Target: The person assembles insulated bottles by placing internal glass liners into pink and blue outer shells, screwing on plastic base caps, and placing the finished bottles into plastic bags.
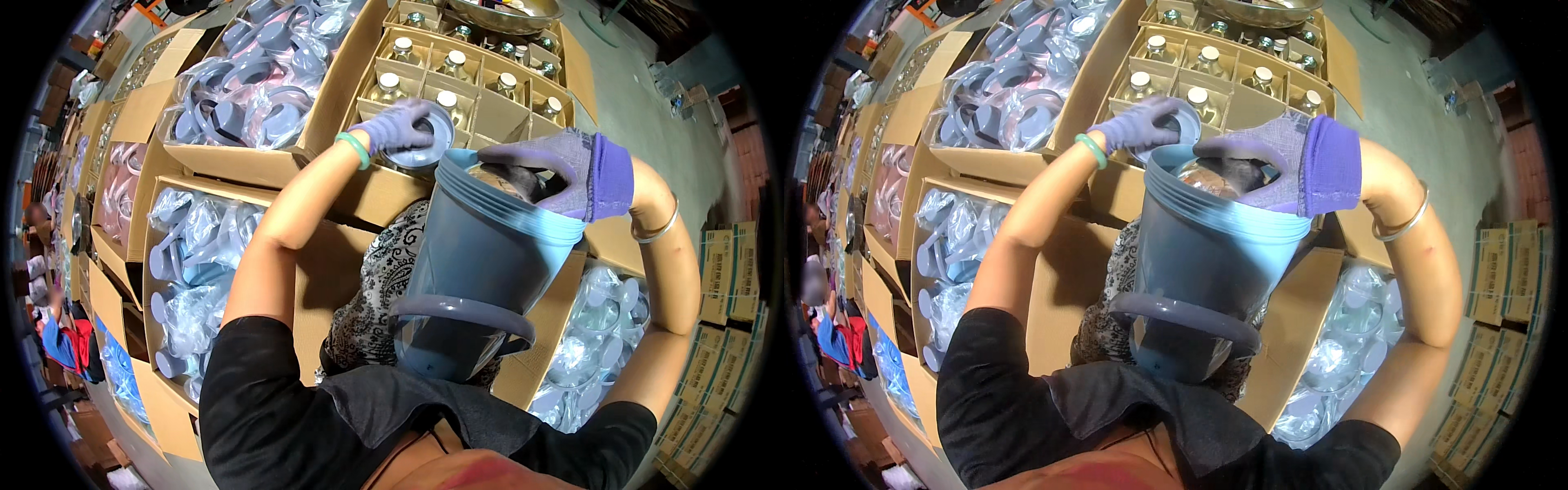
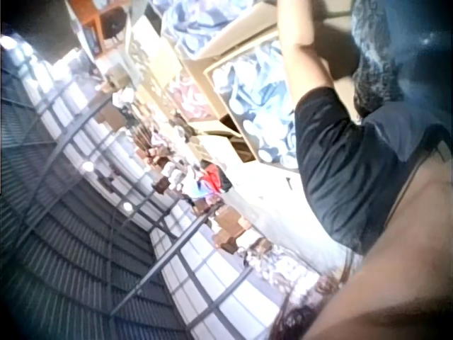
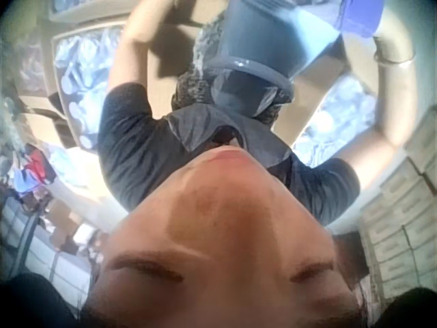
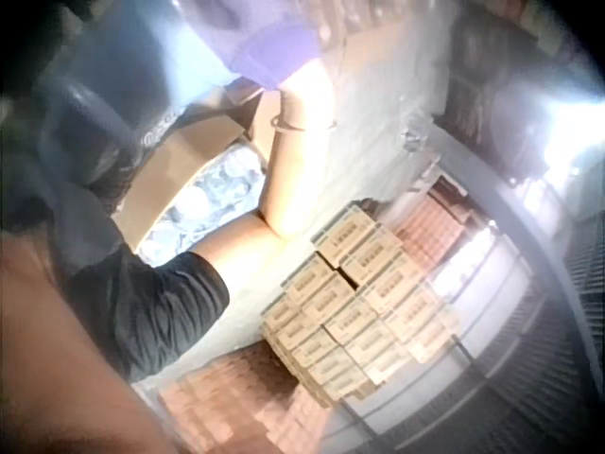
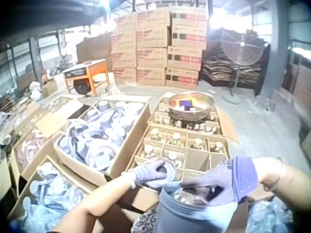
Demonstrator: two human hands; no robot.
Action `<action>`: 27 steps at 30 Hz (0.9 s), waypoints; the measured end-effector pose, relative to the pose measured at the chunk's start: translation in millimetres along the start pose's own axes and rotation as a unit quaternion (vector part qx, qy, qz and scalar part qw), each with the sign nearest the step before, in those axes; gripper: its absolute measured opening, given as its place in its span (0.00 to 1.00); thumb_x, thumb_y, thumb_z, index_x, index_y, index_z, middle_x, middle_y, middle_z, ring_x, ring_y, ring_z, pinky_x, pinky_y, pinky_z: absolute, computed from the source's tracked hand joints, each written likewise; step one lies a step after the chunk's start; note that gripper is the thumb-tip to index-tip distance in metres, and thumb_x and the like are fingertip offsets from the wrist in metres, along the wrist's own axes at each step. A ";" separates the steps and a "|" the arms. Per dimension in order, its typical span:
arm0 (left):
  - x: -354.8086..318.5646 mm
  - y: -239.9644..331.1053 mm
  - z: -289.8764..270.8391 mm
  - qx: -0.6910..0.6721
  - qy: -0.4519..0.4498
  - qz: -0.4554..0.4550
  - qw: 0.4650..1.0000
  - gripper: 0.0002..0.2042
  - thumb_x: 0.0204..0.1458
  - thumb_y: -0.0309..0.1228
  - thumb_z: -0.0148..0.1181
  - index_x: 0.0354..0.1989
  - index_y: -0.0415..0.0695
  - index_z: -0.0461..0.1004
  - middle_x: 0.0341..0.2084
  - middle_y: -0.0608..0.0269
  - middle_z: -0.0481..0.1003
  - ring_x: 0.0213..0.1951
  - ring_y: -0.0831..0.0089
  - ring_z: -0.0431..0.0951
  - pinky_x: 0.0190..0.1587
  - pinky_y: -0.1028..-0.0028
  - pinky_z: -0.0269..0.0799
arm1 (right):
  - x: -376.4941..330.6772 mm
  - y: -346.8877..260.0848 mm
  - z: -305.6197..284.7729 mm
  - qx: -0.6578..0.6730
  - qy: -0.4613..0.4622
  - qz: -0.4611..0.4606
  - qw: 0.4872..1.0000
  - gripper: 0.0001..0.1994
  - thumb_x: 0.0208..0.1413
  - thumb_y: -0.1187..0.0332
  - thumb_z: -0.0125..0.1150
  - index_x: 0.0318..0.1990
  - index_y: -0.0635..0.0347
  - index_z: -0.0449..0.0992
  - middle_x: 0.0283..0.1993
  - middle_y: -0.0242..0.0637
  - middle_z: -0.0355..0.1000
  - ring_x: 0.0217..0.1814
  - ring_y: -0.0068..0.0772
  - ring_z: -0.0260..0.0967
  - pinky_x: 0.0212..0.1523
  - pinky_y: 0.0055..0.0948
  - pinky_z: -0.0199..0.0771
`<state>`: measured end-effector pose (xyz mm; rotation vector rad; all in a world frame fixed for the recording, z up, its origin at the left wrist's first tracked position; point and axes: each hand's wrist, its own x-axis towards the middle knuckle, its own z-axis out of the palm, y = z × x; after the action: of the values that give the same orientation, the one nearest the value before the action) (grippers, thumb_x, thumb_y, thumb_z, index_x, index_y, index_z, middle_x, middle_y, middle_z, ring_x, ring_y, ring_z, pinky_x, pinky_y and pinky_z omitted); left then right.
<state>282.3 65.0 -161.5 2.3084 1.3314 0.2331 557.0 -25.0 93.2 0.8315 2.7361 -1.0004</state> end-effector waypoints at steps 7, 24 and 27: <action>13.5 11.1 15.0 0.091 -0.001 -0.061 0.994 0.32 0.41 0.45 0.66 0.57 0.46 0.73 0.51 0.47 0.74 0.57 0.50 0.71 0.63 0.60 0.63 | 26.8 -18.8 0.7 -0.145 -0.059 0.094 0.983 0.19 0.57 0.60 0.56 0.53 0.57 0.77 0.38 0.44 0.79 0.41 0.38 0.78 0.42 0.34 0.76; -79.7 92.6 -125.3 -0.125 0.336 0.278 0.891 0.25 0.46 0.19 0.54 0.58 0.39 0.70 0.56 0.51 0.71 0.60 0.57 0.69 0.66 0.61 0.60 | 20.6 -24.0 -20.9 0.167 0.168 -0.152 0.960 0.17 0.65 0.60 0.48 0.53 0.61 0.75 0.37 0.39 0.76 0.37 0.28 0.73 0.42 0.28 0.73; -73.3 134.5 -133.8 -0.336 0.268 0.303 0.851 0.24 0.53 0.25 0.59 0.60 0.39 0.65 0.53 0.54 0.72 0.56 0.65 0.72 0.61 0.66 0.67 | 18.0 -45.6 -48.0 0.261 0.187 -0.165 0.933 0.25 0.61 0.59 0.56 0.62 0.63 0.67 0.55 0.43 0.68 0.57 0.33 0.65 0.58 0.31 0.63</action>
<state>299.5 -13.6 25.3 1.9950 0.5022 1.3909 521.4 -15.6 151.1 0.6843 3.0334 -1.8740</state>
